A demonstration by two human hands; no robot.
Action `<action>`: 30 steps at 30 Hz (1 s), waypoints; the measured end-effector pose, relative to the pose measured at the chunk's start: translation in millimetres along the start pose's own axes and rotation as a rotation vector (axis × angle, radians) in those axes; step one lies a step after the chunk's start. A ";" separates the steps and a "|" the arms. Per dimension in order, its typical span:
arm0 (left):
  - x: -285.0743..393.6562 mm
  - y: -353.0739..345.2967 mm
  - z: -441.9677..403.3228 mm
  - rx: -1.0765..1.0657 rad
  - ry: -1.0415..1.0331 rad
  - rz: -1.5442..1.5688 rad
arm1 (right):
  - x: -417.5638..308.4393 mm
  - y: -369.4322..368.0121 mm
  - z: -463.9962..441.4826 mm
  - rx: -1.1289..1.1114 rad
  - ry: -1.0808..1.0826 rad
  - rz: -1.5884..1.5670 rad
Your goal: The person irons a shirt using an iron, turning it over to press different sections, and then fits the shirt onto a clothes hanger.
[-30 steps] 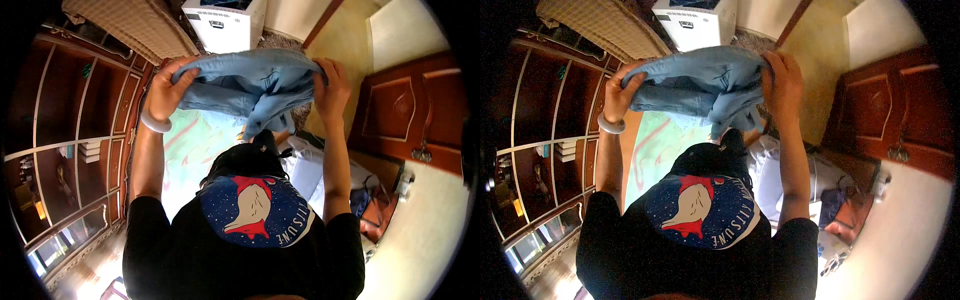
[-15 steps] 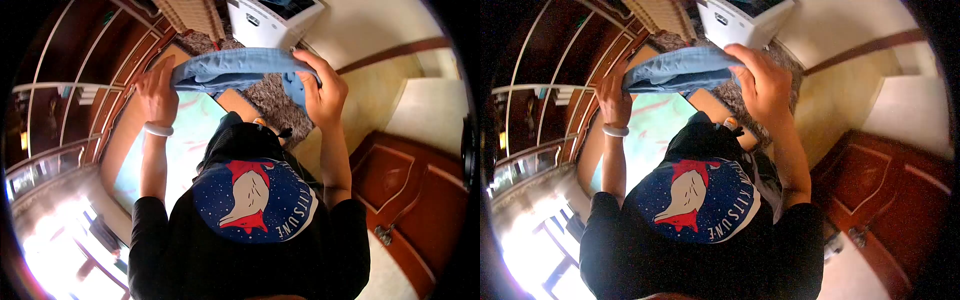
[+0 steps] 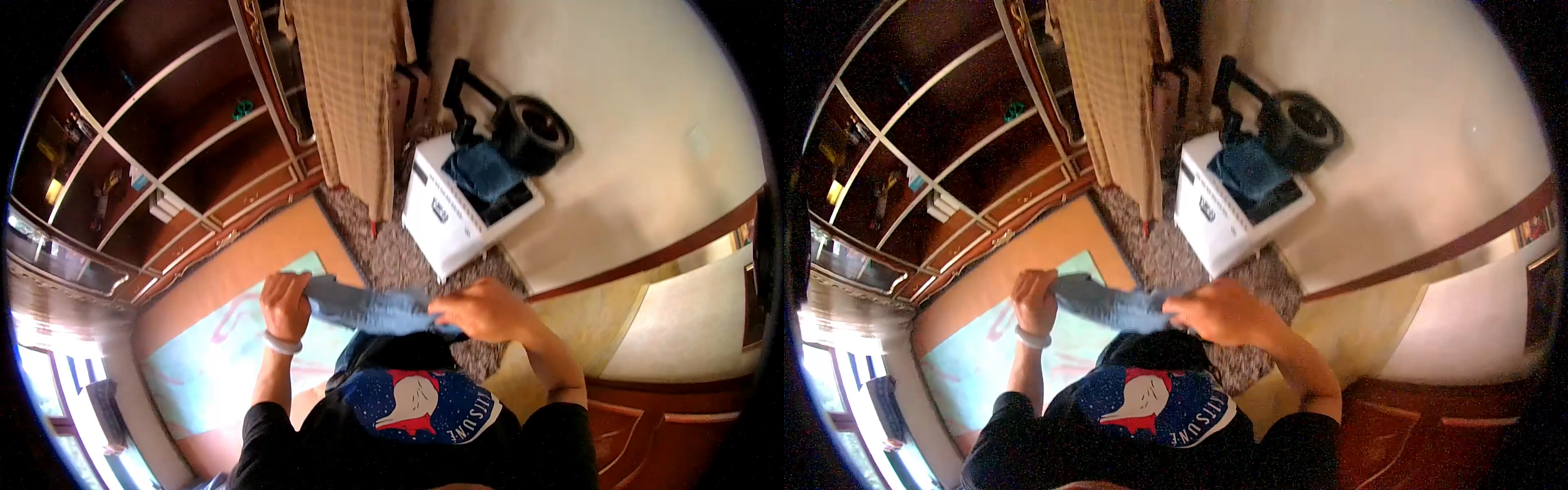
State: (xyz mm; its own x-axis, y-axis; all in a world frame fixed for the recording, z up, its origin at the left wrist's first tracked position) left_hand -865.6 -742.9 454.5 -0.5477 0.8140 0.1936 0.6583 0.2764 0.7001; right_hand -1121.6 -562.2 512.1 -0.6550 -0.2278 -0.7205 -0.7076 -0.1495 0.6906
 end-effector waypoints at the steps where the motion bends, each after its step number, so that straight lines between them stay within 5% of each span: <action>1: -8.1 -5.5 -7.0 0.018 0.023 0.034 | 3.2 9.9 -15.6 -0.126 -0.021 0.028; 3: -20.6 -12.8 -19.7 0.033 0.081 0.106 | 9.6 24.9 -52.3 -0.459 -0.197 0.101; 6: -27.9 -14.8 -34.9 -0.046 0.104 0.235 | 43.9 47.5 -89.5 -0.474 -0.155 0.150; 10: -23.8 -35.6 -47.0 -0.169 0.009 0.360 | 30.0 162.6 -175.8 0.210 0.026 0.235; 11: -19.8 -33.6 -53.6 -0.204 -0.017 0.396 | 40.3 186.3 -191.0 0.443 0.125 0.522; 16: -20.5 -34.9 -61.3 -0.311 0.113 0.375 | 89.9 337.9 -289.7 0.908 0.179 0.594; 22: -8.4 -37.5 -32.7 -0.272 0.480 0.186 | 137.5 416.7 -383.6 0.847 -0.192 0.370; 25: 1.3 -41.3 -18.9 -0.231 0.648 0.141 | 172.9 436.1 -417.2 0.760 -0.041 0.160; 30: 12.9 -55.7 -22.6 -0.297 0.711 0.102 | 137.4 439.0 -410.9 1.161 0.212 0.666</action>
State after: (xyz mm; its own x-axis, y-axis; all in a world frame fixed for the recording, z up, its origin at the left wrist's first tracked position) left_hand -921.0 -759.3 433.5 -0.7578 0.2769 0.5909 0.6121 -0.0121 0.7907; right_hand -1413.4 -1054.5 742.3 -0.9795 -0.0967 -0.1770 -0.1578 0.9139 0.3741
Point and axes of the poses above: each hand's wrist, its own z-axis away from the middle knuckle, its own y-axis out of the back of the hand, x = y × z, the point moved 1 cm from there along -z, towards the middle knuckle, and after that the axes turned 14 degrees about -z, right-handed, at the moved point
